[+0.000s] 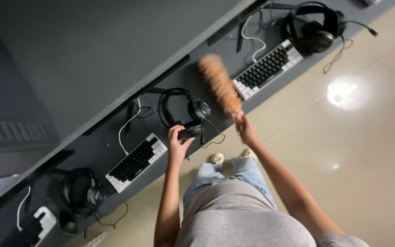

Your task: The person uses a fluffy duster to clean a row of computer desks. They systematically dust the surfaces, keyboards, and mouse areas, occasionally lifting the keyboards to clean underneath. They also dust around the headphones and monitor stands.

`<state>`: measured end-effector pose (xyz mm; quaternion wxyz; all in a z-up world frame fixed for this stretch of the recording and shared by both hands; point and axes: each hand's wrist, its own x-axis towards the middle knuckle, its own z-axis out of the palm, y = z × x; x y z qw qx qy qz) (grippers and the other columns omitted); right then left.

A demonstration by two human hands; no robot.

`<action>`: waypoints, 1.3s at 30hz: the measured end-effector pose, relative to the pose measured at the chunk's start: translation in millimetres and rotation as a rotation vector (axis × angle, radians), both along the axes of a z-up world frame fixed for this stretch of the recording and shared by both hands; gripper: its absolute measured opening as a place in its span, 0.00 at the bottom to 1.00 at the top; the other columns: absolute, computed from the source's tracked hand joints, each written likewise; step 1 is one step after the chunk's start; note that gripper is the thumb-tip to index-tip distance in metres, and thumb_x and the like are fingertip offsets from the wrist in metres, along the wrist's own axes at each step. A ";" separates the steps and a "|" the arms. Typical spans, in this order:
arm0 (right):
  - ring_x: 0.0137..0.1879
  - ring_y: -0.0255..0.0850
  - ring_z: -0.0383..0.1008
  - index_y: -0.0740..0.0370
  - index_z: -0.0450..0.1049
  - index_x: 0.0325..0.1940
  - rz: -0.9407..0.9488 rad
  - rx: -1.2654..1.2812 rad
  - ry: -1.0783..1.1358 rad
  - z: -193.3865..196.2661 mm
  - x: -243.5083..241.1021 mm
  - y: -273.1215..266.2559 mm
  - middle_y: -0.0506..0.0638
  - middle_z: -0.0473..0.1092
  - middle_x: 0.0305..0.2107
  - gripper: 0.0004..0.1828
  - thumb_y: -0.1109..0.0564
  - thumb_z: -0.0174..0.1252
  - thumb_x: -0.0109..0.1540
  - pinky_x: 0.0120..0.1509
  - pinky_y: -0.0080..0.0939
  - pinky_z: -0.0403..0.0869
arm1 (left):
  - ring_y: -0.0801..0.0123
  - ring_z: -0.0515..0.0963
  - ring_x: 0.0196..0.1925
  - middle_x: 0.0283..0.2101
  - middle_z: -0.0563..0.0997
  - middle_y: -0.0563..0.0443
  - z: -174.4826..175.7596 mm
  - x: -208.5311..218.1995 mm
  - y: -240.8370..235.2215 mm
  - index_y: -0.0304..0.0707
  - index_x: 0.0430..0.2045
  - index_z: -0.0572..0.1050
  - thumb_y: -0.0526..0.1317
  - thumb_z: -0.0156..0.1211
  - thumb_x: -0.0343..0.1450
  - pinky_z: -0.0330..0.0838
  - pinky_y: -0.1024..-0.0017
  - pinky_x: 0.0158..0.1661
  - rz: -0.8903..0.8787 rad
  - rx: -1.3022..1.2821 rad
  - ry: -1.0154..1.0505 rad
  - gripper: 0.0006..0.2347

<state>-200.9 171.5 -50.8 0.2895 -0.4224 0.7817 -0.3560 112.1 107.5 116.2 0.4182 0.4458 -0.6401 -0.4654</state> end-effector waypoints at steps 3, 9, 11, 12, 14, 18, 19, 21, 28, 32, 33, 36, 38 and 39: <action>0.33 0.55 0.78 0.56 0.66 0.59 -0.106 -0.099 -0.239 47.0 29.2 -40.8 0.60 0.77 0.32 0.17 0.56 0.52 0.65 0.38 0.48 0.75 | 0.64 0.77 0.55 0.55 0.71 0.48 10.3 -15.3 8.4 0.33 0.45 0.71 0.26 0.74 0.59 0.82 0.68 0.48 0.075 0.007 -0.080 0.22; 0.38 0.60 0.75 0.60 0.68 0.52 0.434 -0.179 -0.105 27.3 48.8 -121.7 0.64 0.73 0.34 0.09 0.62 0.50 0.67 0.45 0.51 0.76 | 0.66 0.78 0.54 0.55 0.73 0.49 13.2 -23.0 19.9 0.32 0.44 0.72 0.27 0.75 0.60 0.81 0.68 0.47 0.217 0.046 -0.054 0.21; 0.39 0.61 0.75 0.60 0.68 0.51 0.586 -0.202 -0.057 49.4 50.0 -153.7 0.64 0.74 0.34 0.14 0.61 0.55 0.61 0.44 0.53 0.75 | 0.66 0.78 0.55 0.55 0.73 0.49 10.6 -17.2 22.8 0.32 0.45 0.72 0.26 0.75 0.60 0.82 0.69 0.49 0.261 0.023 -0.033 0.21; 0.40 0.62 0.76 0.60 0.68 0.51 0.716 -0.221 -0.005 60.3 51.7 -169.8 0.64 0.75 0.35 0.20 0.61 0.60 0.55 0.43 0.55 0.74 | 0.66 0.78 0.55 0.54 0.73 0.49 9.2 -14.1 24.0 0.32 0.45 0.72 0.26 0.75 0.60 0.82 0.69 0.51 0.282 0.004 -0.012 0.21; 0.41 0.63 0.75 0.59 0.68 0.53 0.723 -0.193 0.021 49.0 56.7 -194.1 0.65 0.75 0.35 0.19 0.61 0.59 0.57 0.43 0.56 0.74 | 0.66 0.78 0.56 0.54 0.73 0.49 10.2 -9.9 26.0 0.32 0.45 0.72 0.26 0.74 0.60 0.82 0.70 0.51 0.309 0.009 0.004 0.21; 0.39 0.64 0.76 0.59 0.69 0.53 0.481 -0.204 0.056 23.8 50.6 -220.6 0.67 0.74 0.33 0.20 0.58 0.61 0.58 0.43 0.56 0.75 | 0.66 0.78 0.55 0.56 0.72 0.48 7.5 -11.1 30.5 0.32 0.46 0.72 0.26 0.74 0.61 0.78 0.68 0.52 0.330 0.018 0.040 0.21; 0.39 0.64 0.76 0.59 0.69 0.53 0.486 -0.204 0.055 21.1 45.6 -216.7 0.67 0.74 0.33 0.20 0.58 0.61 0.58 0.43 0.56 0.75 | 0.66 0.78 0.55 0.56 0.72 0.48 7.2 -13.0 29.8 0.32 0.46 0.72 0.26 0.74 0.61 0.78 0.68 0.52 0.335 0.018 0.040 0.21; 0.38 0.61 0.78 0.60 0.68 0.50 0.275 -0.165 -0.038 15.5 34.3 -206.7 0.65 0.75 0.34 0.09 0.56 0.55 0.67 0.44 0.53 0.77 | 0.66 0.79 0.54 0.54 0.74 0.49 6.4 -17.2 29.4 0.33 0.45 0.73 0.26 0.75 0.60 0.81 0.72 0.48 0.327 0.022 -0.027 0.22; 0.38 0.64 0.76 0.63 0.66 0.55 0.081 -0.297 -0.057 57.1 35.9 -142.5 0.67 0.73 0.33 0.16 0.58 0.56 0.65 0.42 0.54 0.74 | 0.68 0.78 0.53 0.55 0.74 0.51 -5.8 -39.0 25.3 0.35 0.45 0.74 0.27 0.75 0.60 0.81 0.72 0.46 0.308 0.087 -0.044 0.22; 0.38 0.60 0.75 0.61 0.68 0.48 0.552 -0.231 -0.018 60.8 3.8 -140.8 0.63 0.73 0.32 0.14 0.61 0.56 0.58 0.42 0.53 0.74 | 0.67 0.78 0.55 0.55 0.74 0.51 -10.5 -46.7 21.6 0.35 0.46 0.73 0.28 0.75 0.59 0.81 0.73 0.46 0.274 0.064 -0.066 0.22; 0.38 0.61 0.74 0.62 0.68 0.48 0.569 -0.270 0.048 63.7 -2.7 -145.3 0.64 0.73 0.32 0.19 0.61 0.60 0.53 0.40 0.54 0.73 | 0.66 0.78 0.55 0.55 0.74 0.50 -10.8 -48.7 18.7 0.35 0.45 0.74 0.28 0.76 0.59 0.81 0.72 0.46 0.274 0.034 -0.092 0.22; 0.39 0.60 0.71 0.64 0.66 0.49 0.076 -0.491 0.192 -1.7 -15.6 -161.8 0.66 0.71 0.34 0.05 0.61 0.51 0.71 0.46 0.53 0.73 | 0.64 0.79 0.54 0.54 0.75 0.50 -7.8 -53.9 15.9 0.35 0.45 0.74 0.28 0.76 0.58 0.81 0.71 0.45 0.252 0.033 -0.105 0.22; 0.38 0.60 0.74 0.65 0.65 0.50 -0.075 -0.371 0.029 36.0 -10.3 -161.4 0.65 0.72 0.32 0.06 0.60 0.49 0.70 0.45 0.53 0.72 | 0.64 0.78 0.55 0.54 0.74 0.49 -14.2 -57.5 14.4 0.34 0.44 0.73 0.27 0.76 0.58 0.81 0.71 0.46 0.233 0.026 -0.092 0.22; 0.38 0.60 0.77 0.66 0.64 0.51 -0.223 -0.247 -0.136 55.0 -7.8 -160.7 0.65 0.74 0.31 0.09 0.59 0.46 0.70 0.43 0.53 0.72 | 0.63 0.77 0.56 0.54 0.74 0.49 -16.9 -59.3 13.3 0.34 0.44 0.73 0.27 0.75 0.58 0.81 0.71 0.47 0.214 0.020 -0.079 0.22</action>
